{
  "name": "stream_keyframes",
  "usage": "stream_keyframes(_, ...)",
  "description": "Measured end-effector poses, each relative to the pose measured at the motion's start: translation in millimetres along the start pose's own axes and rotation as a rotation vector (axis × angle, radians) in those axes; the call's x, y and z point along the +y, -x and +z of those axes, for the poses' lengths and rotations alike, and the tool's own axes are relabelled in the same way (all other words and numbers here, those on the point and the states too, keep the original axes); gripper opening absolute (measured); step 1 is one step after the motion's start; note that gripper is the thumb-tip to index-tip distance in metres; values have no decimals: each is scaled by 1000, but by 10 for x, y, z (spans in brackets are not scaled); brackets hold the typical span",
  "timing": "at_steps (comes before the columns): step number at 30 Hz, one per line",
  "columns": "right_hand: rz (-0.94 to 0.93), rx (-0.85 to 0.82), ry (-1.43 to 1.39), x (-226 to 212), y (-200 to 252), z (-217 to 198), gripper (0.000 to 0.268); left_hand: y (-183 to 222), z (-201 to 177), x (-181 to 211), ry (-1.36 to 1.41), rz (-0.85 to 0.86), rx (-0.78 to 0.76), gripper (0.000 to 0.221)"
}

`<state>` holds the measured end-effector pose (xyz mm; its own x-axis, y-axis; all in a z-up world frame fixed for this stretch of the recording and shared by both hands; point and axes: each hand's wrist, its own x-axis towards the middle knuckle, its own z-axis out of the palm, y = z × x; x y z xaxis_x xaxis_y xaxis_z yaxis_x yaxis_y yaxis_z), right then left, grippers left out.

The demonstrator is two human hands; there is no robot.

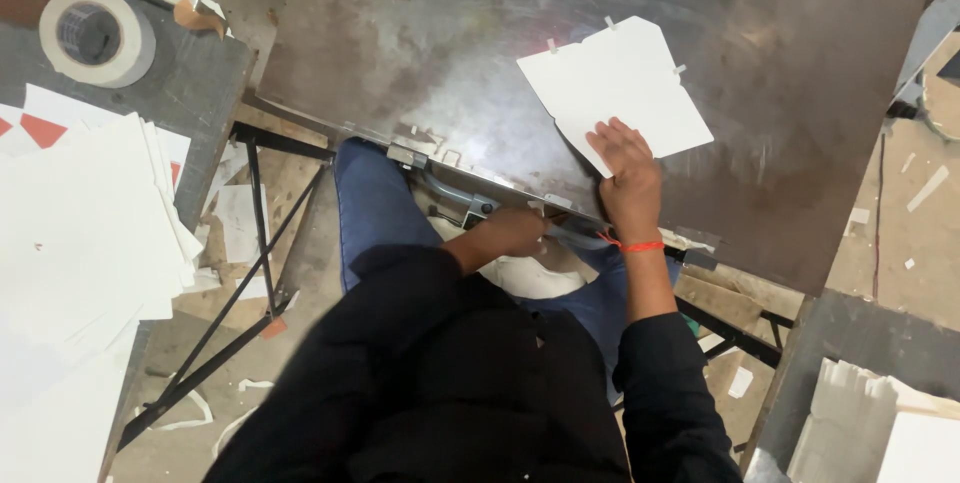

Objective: Operating an industrial paper press to stamp or cut paper patterns, including placing paper and using control buttons.

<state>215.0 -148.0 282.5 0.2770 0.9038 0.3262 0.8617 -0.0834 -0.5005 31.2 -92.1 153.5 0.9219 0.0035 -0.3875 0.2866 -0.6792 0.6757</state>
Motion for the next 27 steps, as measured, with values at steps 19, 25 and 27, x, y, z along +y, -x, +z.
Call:
stream_keyframes(19, 12, -89, 33, -49, -67, -89, 48, -141, 390, -437, -176, -216, 97, 65)
stream_keyframes(25, -27, -349, -45, -95, -203, -287, 87, -203, 678, -610, -199, -157, 261, 61)
stream_keyframes(27, -4, -393, -60, -17, -200, -260, 84, -200, 673, -581, -215, -155, 288, 61)
